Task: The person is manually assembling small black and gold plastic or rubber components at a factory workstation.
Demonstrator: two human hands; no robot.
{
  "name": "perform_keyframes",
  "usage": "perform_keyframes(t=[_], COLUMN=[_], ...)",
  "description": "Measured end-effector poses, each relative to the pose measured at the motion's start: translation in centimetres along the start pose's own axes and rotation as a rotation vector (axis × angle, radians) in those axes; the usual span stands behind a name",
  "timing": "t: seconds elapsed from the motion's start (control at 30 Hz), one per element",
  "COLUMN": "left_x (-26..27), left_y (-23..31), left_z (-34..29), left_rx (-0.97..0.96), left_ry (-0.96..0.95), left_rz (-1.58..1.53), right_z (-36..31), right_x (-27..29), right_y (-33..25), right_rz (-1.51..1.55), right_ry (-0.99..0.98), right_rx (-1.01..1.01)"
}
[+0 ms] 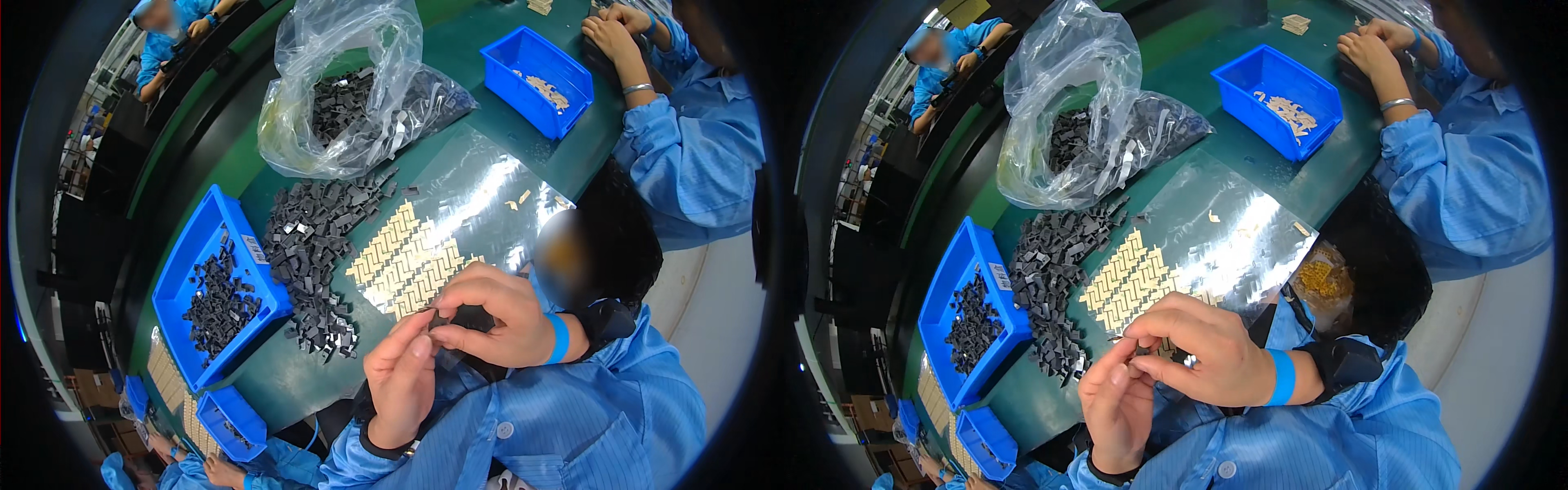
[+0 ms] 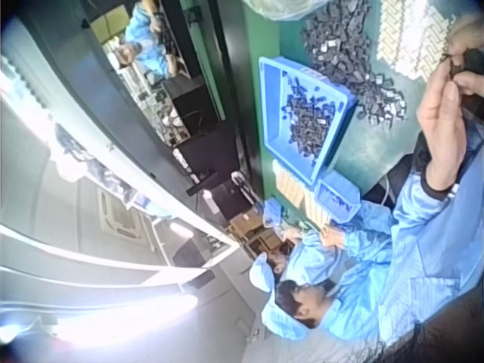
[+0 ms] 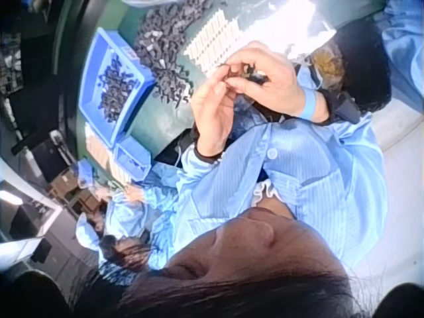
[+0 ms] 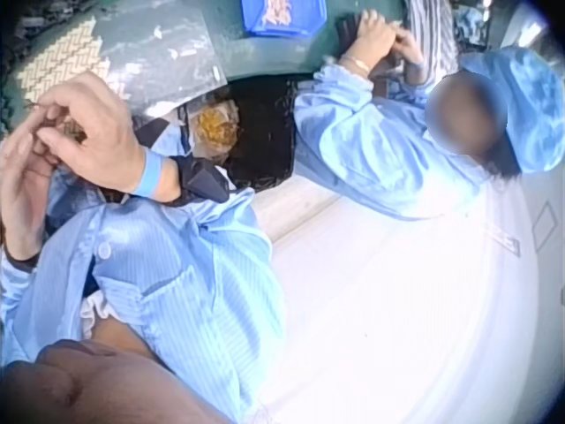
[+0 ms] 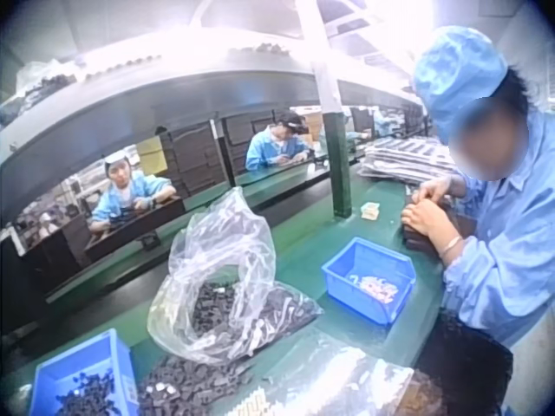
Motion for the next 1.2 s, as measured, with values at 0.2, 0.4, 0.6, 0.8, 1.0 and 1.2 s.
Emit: perform_keyframes(t=[0.2, 0.4, 0.6, 0.8, 1.0, 1.2], left_x=[0.2, 0.6, 0.7, 0.6, 0.1, 0.1], left_y=[0.6, 0.4, 0.4, 0.6, 1.0, 1.1], left_z=[-0.4, -0.3, -0.1, -0.1, -0.1, -0.1], left_rx=[-0.253, -0.155, -0.128, -0.201, -0.269, -0.295], left_ry=[-0.165, -0.172, -0.039, -0.013, -0.051, -0.084], left_rz=[0.203, -0.029, 0.064, 0.222, 0.305, 0.323], right_z=[0.2, -0.6, -0.7, -0.9, -0.9, -0.9], right_x=[0.0, -0.9, -0.9, -1.1, -1.1, -1.1], right_y=[0.2, 1.3, 1.3, 1.5, 1.6, 1.4], right_rz=[0.097, 0.469, 0.681, 0.571, 0.515, 0.491], right_ry=[-0.033, -0.104, -0.09, -0.061, -0.053, -0.047], right_rx=[-0.012, -0.189, -0.331, -0.364, -0.373, -0.379])
Point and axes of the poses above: each hand's wrist, its own z-axis towards the middle knuckle, its own x-axis out of the back of the hand, y = z × x, the point moved 4 cm from there along z, towards the middle knuckle, and after that the axes turned 14 degrees about -x, right-handed, at the moved point
